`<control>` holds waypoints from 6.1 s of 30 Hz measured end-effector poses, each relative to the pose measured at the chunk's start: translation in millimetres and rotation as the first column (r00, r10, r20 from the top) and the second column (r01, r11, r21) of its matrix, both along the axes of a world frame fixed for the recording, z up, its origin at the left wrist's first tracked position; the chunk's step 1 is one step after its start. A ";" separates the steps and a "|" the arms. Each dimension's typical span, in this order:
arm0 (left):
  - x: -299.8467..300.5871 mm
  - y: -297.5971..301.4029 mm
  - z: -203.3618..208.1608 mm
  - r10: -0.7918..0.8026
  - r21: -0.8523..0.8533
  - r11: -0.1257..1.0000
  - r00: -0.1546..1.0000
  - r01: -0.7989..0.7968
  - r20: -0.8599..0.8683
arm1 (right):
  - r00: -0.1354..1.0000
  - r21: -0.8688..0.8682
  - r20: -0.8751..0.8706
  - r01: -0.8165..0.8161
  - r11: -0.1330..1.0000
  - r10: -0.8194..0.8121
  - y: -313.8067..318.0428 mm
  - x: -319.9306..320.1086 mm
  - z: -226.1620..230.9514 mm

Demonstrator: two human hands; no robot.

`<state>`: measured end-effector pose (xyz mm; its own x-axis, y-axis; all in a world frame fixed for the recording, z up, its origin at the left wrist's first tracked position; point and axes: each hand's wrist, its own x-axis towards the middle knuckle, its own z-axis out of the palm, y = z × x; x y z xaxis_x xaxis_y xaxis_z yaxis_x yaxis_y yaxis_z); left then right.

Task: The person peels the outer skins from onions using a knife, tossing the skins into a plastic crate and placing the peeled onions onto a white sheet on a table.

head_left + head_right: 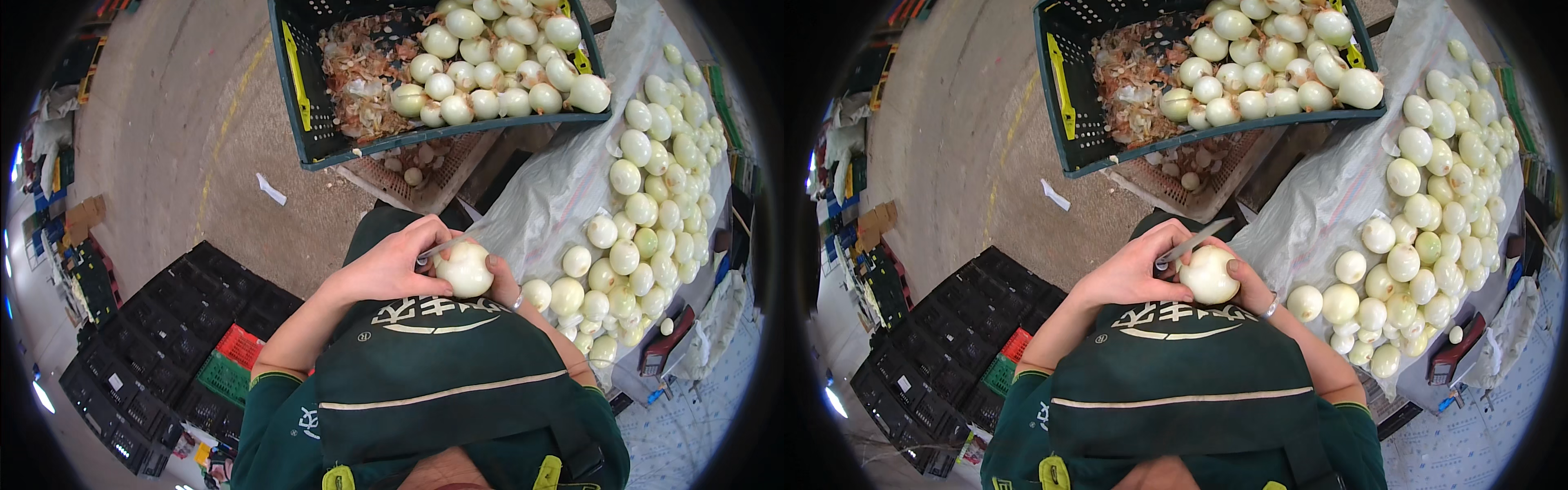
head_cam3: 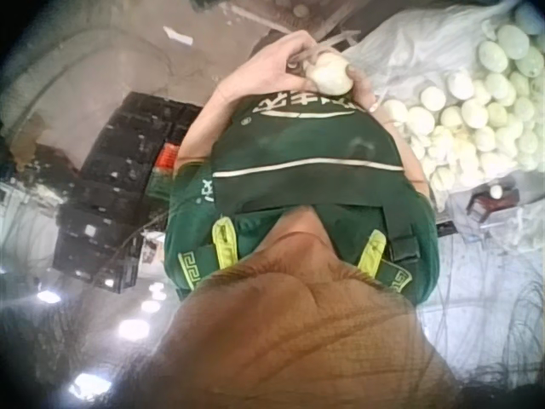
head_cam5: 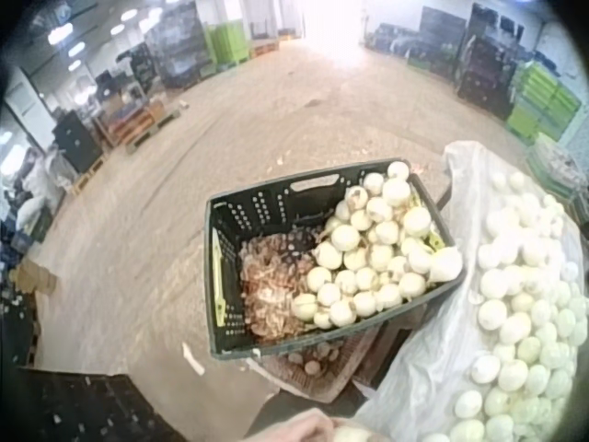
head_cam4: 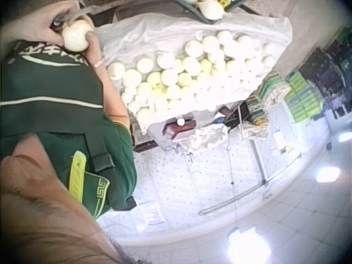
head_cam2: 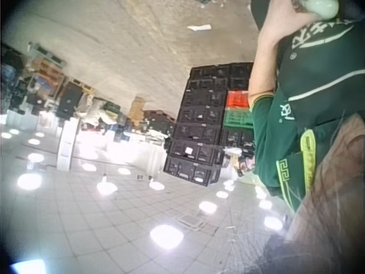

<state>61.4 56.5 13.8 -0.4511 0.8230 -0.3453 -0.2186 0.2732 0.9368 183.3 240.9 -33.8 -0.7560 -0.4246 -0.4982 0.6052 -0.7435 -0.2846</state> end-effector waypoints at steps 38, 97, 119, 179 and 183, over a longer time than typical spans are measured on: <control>32.0 -24.8 28.8 0.253 -0.265 0.938 0.964 -0.223 0.084 | 0.755 0.712 -0.325 -0.201 0.672 0.570 9.9 -16.0 36.9; 17.6 -14.7 7.5 0.217 -0.059 0.975 0.868 -0.214 0.447 | 0.838 0.577 -0.364 -0.138 0.805 0.405 22.1 -14.9 25.8; 37.3 -22.2 28.5 0.046 -0.163 0.986 0.999 -0.045 0.001 | 0.715 0.735 -0.446 -0.050 0.676 0.538 5.7 1.8 24.7; 45.9 30.4 24.2 0.311 -0.223 0.928 0.950 -0.298 0.021 | 0.986 -0.326 0.074 0.166 0.931 -0.150 20.0 28.3 1.6; 44.3 32.3 13.7 0.266 -0.193 0.945 0.964 -0.264 -0.015 | 0.962 -0.036 0.124 0.249 0.968 -0.242 12.7 21.6 3.6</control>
